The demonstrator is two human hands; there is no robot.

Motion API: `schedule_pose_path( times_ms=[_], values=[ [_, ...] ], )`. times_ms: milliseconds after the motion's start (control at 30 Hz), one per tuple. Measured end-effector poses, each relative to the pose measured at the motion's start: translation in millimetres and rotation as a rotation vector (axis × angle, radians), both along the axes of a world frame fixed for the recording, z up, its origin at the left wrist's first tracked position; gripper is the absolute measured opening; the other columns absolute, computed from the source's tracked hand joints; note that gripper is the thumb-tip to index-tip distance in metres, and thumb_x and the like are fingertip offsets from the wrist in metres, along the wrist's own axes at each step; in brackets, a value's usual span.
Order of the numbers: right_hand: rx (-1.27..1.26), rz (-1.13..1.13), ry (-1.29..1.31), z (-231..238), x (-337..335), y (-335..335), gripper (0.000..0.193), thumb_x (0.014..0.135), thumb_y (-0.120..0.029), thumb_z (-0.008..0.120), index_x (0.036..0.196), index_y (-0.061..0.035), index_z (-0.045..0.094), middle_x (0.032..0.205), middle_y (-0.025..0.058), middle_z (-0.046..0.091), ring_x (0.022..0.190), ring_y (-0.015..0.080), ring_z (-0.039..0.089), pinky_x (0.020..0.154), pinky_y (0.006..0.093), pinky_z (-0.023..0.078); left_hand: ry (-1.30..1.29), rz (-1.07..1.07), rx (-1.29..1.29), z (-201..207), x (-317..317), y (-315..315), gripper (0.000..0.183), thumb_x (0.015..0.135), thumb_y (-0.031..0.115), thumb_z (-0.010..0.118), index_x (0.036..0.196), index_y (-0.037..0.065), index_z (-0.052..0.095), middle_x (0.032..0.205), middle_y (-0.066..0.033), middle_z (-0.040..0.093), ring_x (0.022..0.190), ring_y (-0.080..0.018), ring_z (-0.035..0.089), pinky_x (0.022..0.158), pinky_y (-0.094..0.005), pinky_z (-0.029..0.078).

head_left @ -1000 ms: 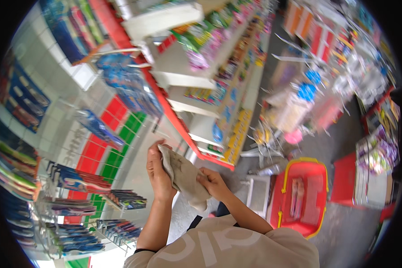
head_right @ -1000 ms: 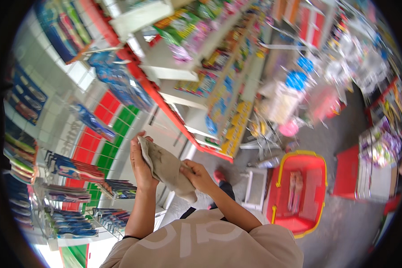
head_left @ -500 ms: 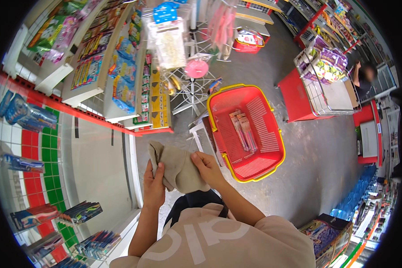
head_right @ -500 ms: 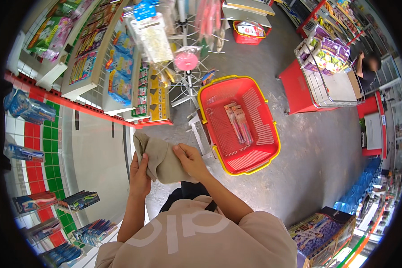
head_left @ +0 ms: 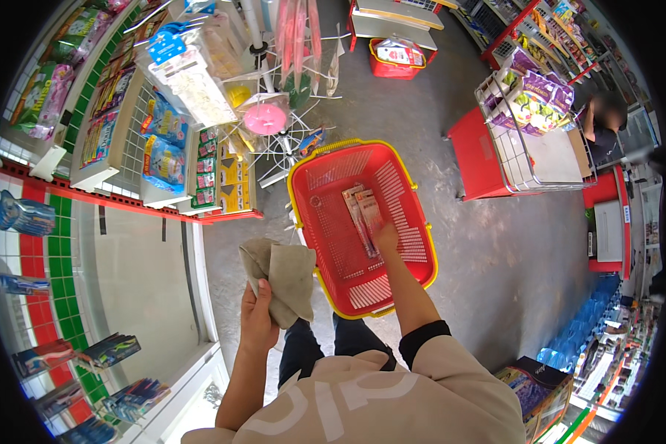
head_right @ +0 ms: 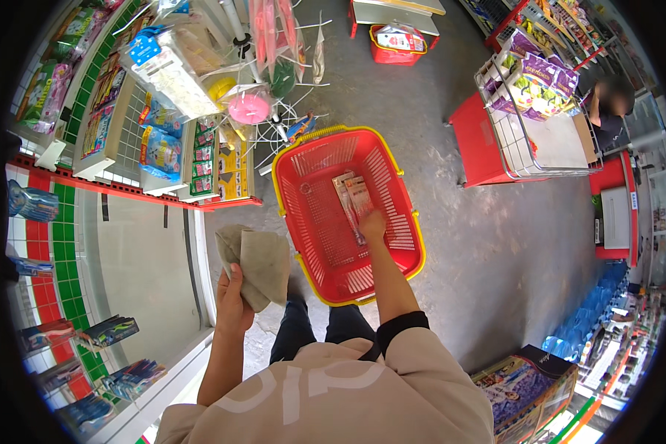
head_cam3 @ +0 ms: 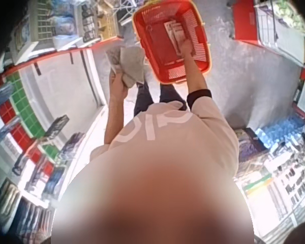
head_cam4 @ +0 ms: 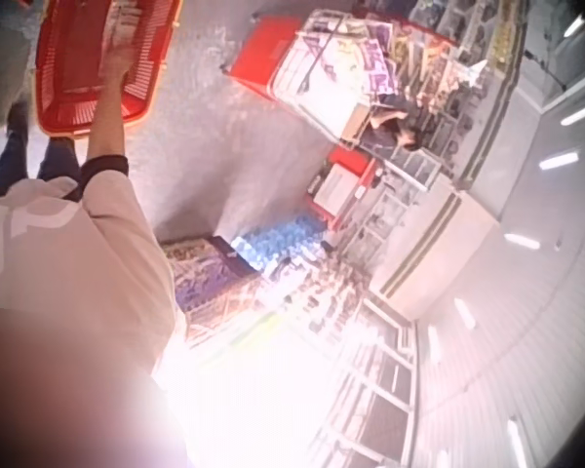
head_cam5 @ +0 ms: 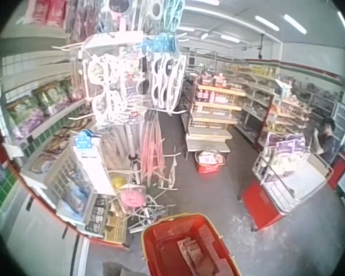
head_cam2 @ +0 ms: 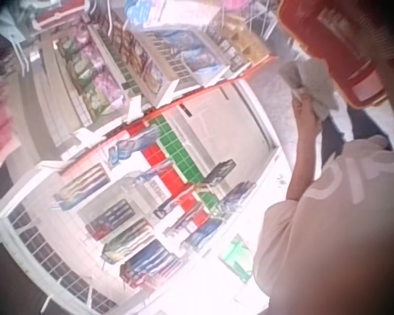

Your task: The person wipes the packaging of toothbrushes and other items on a store shelf using a cloth. They handle multiple packages one at a time, wipe them, and return them to the shelf. The person also moves a shopping basket and a cardboard box on the floor.

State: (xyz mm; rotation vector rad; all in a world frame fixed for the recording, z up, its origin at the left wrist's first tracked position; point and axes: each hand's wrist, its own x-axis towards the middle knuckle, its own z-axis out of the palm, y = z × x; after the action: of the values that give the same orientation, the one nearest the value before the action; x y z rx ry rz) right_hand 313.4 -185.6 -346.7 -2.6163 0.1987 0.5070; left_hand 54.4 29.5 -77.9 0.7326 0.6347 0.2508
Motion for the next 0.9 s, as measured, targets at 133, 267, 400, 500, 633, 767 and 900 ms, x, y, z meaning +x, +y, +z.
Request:
schedule_pose_path(
  times_ms=[133,267,400,500,633,767,900],
  values=[
    [-0.096,-0.038,0.141,-13,-12,-2,0.048,0.086,-0.026,0.061,0.123,0.0041,0.052,0.129,0.0280,0.053,0.122,0.0383,0.051,0.097,0.0481,0.046,0.021,0.058,0.012,-4,8,-24,0.040,0.104,0.030,0.046,0.136,0.006,0.046,0.130,-0.0074,0.057,0.116,-0.0176,0.057,0.095,-0.0329,0.049],
    [-0.236,-0.070,0.068,-7,-23,2,0.072,0.082,-0.041,0.069,0.131,0.0037,0.042,0.140,0.0274,0.040,0.130,0.0438,0.040,0.103,0.0553,0.039,0.029,0.067,0.124,-2,4,-37,0.037,0.104,0.030,0.046,0.132,0.006,0.052,0.125,-0.0058,0.060,0.112,-0.0150,0.058,0.090,-0.0302,0.049],
    [-0.186,0.048,0.048,0,-26,-3,0.079,0.075,-0.040,0.076,0.130,0.0029,0.039,0.132,0.0272,0.049,0.123,0.0406,0.049,0.098,0.0512,0.044,0.209,0.038,0.302,7,0,-34,0.036,0.104,0.030,0.046,0.127,0.005,0.058,0.117,-0.0033,0.063,0.107,-0.0107,0.057,0.091,-0.0264,0.045],
    [0.017,0.037,0.186,13,-23,-5,0.073,0.075,-0.036,0.077,0.127,0.0017,0.042,0.127,0.0255,0.054,0.117,0.0400,0.054,0.094,0.0516,0.047,0.223,-0.057,0.573,14,2,-28,0.038,0.104,0.031,0.046,0.127,0.003,0.058,0.115,-0.0022,0.063,0.105,-0.0101,0.055,0.095,-0.0253,0.041],
    [0.217,0.006,0.074,57,-29,5,0.061,0.076,-0.032,0.077,0.119,0.0014,0.049,0.101,0.0189,0.066,0.093,0.0369,0.065,0.082,0.0459,0.053,0.182,-0.012,0.499,16,10,-23,0.045,0.104,0.035,0.045,0.129,0.000,0.056,0.121,-0.0057,0.063,0.109,-0.0126,0.056,0.097,-0.0270,0.040],
    [0.980,0.000,0.106,139,-59,15,0.049,0.079,-0.026,0.078,0.113,-0.0010,0.053,0.095,0.0104,0.065,0.084,0.0215,0.064,0.074,0.0337,0.053,0.025,-0.015,0.128,15,25,-25,0.054,0.103,0.041,0.043,0.141,0.002,0.043,0.136,-0.0084,0.053,0.122,-0.0191,0.051,0.103,-0.0330,0.038],
    [1.125,0.260,0.058,235,-102,13,0.046,0.077,-0.022,0.080,0.110,-0.0022,0.055,0.099,0.0065,0.062,0.084,0.0134,0.060,0.070,0.0270,0.051,-0.142,-0.024,-0.106,23,38,-44,0.061,0.103,0.044,0.039,0.148,0.004,0.029,0.149,-0.0078,0.040,0.135,-0.0224,0.041,0.112,-0.0380,0.031]
  ],
)
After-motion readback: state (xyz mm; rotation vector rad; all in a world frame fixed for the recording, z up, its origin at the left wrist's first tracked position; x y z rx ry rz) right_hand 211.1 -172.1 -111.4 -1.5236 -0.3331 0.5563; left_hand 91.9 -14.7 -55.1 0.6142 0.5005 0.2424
